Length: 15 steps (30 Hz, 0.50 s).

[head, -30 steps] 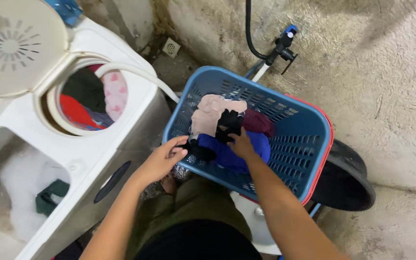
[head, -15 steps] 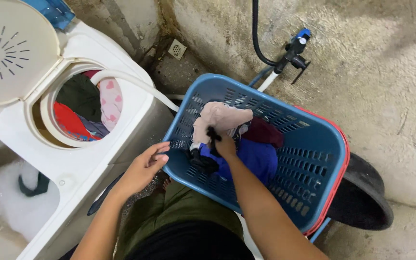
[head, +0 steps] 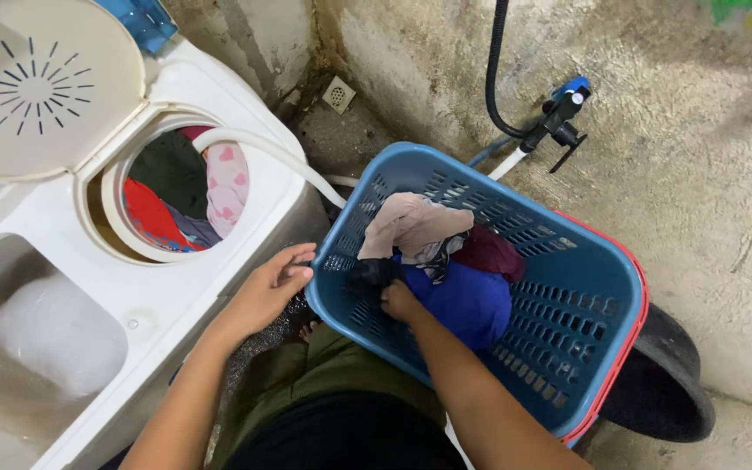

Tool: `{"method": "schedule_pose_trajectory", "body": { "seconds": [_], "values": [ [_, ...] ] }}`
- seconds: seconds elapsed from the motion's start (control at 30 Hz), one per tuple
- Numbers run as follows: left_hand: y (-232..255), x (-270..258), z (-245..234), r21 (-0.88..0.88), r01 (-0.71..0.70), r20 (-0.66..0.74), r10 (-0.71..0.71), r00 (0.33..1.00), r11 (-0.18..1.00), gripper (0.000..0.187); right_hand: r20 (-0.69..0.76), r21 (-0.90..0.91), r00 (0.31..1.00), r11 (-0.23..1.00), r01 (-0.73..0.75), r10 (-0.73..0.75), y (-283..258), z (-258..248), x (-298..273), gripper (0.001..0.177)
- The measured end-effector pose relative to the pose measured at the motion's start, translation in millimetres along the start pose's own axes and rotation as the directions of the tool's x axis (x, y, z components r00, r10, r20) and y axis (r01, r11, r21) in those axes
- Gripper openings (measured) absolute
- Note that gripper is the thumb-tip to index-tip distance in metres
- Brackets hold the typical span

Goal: Sorting, washing, and rinsing clothes using a twin-tub washing machine and manual basin rinsing.

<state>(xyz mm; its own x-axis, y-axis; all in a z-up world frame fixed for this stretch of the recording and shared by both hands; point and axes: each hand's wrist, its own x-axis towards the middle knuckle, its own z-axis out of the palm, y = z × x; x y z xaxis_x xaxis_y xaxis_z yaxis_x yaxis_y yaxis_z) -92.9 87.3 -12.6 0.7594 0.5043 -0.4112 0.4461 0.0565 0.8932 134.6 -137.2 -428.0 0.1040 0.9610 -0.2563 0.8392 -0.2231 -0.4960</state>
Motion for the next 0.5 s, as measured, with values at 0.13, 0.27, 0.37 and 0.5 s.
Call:
{"method": "schedule_pose_trajectory", "body": {
  "seconds": [0.13, 0.27, 0.37, 0.5],
  "values": [
    [6.9, 1.6, -8.6, -0.008, -0.037, 0.017, 0.037, 0.999, 0.999, 0.052, 0.026, 0.239, 0.988, 0.959, -0.153, 0.152, -17.7, -81.7, 26.8, 0.025],
    [36.0, -1.0, -23.3, 0.13, -0.128, 0.013, 0.128, 0.992, 0.983, 0.057, -0.271, 0.555, 0.953, 0.831, 0.037, 0.139, -56.7, -211.2, 47.9, 0.02],
    [55.4, 2.6, -31.3, 0.253, -0.29, 0.019, 0.295, 0.955, 0.923, 0.072, -0.339, 0.585, 0.941, 0.778, 0.23, -0.023, -101.1, -298.4, 49.4, 0.012],
    [81.4, -0.8, -37.6, 0.297, -0.561, 0.032, 0.579, 0.814, 0.772, 0.107, -0.221, 0.82, 0.973, 0.552, 0.152, 0.061, -240.4, -403.0, 35.1, 0.01]
  ]
}}
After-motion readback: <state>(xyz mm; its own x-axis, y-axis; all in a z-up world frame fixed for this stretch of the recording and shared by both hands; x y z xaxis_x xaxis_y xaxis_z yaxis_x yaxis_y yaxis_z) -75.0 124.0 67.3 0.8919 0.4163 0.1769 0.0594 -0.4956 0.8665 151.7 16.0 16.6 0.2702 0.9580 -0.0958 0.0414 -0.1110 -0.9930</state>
